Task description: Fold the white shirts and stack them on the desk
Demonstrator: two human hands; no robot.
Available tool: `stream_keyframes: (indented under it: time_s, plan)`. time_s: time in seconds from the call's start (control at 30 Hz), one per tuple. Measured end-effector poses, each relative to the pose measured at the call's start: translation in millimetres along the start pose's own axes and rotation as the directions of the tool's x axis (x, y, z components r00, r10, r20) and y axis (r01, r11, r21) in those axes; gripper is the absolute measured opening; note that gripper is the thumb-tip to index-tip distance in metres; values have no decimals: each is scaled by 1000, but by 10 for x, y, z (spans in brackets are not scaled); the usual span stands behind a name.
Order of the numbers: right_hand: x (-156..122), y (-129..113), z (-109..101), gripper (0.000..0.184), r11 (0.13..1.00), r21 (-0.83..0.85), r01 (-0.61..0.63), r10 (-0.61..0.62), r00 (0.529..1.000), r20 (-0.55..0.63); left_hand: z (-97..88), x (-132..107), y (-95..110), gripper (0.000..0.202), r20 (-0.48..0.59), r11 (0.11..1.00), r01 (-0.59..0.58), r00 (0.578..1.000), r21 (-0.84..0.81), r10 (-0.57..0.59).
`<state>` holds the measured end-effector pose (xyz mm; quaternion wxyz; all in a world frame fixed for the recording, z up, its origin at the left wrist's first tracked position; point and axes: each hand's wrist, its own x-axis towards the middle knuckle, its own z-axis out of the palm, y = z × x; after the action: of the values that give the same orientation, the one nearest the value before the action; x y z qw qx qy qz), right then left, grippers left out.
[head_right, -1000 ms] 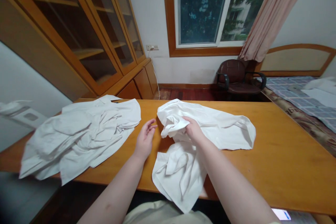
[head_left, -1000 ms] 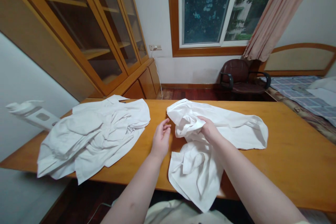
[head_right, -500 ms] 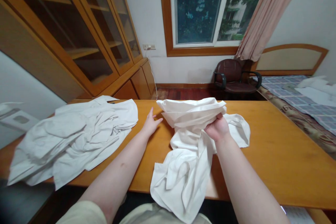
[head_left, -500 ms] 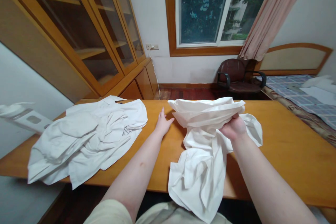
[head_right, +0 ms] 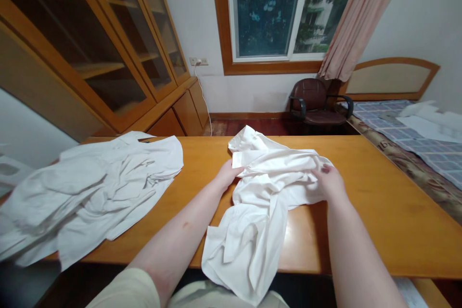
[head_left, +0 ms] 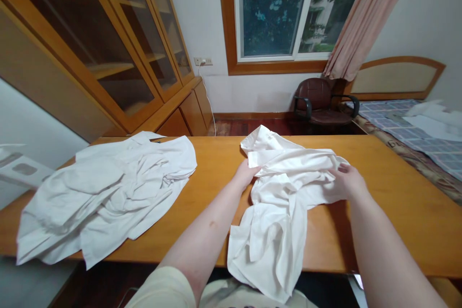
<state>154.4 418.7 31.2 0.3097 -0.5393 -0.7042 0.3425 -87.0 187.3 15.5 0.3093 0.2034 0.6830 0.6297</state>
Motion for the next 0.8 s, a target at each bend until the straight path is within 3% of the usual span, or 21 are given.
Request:
stream_keyframes:
  time_s: [0.07,0.17,0.23,0.3,0.4,0.47,0.53,0.63,0.73,0.8]
  plan:
    - [-76,-126,-64,52,987,-157,30,-44,995,-84,61,-72,36,55,40,998,-34,999,47,32]
    - [-257,-421,-23,48,952,-161,262,-264,964,7,165,-186,68,61,163,964,-154,979,215,120]
    - [-348,-623,98,44,893,-148,425,-405,902,147,234,-252,69,56,300,907,-284,935,313,189]
    - [-364,-796,265,44,837,-192,513,-465,851,246,285,-305,47,54,432,828,-430,863,360,260]
    - [-260,-1008,539,51,745,-411,525,-444,850,282,316,-362,-20,59,544,731,-555,784,397,300]
    - [-159,-1139,716,55,672,-529,519,-441,854,277,320,-387,-68,62,553,718,-569,775,401,305]
    - [-69,-1264,880,58,634,-522,570,-463,821,334,317,-405,-99,62,544,731,-562,780,387,311]
    - [28,-1421,1081,60,684,-346,642,-449,745,494,282,-423,-99,62,549,766,-537,782,353,295]
    - [84,-1526,1181,46,723,-232,651,-433,688,582,168,-401,-64,67,575,819,-485,780,307,246]
    - [92,-1582,1176,36,716,-180,674,-465,654,597,40,-343,-42,70,515,872,-406,827,274,223]
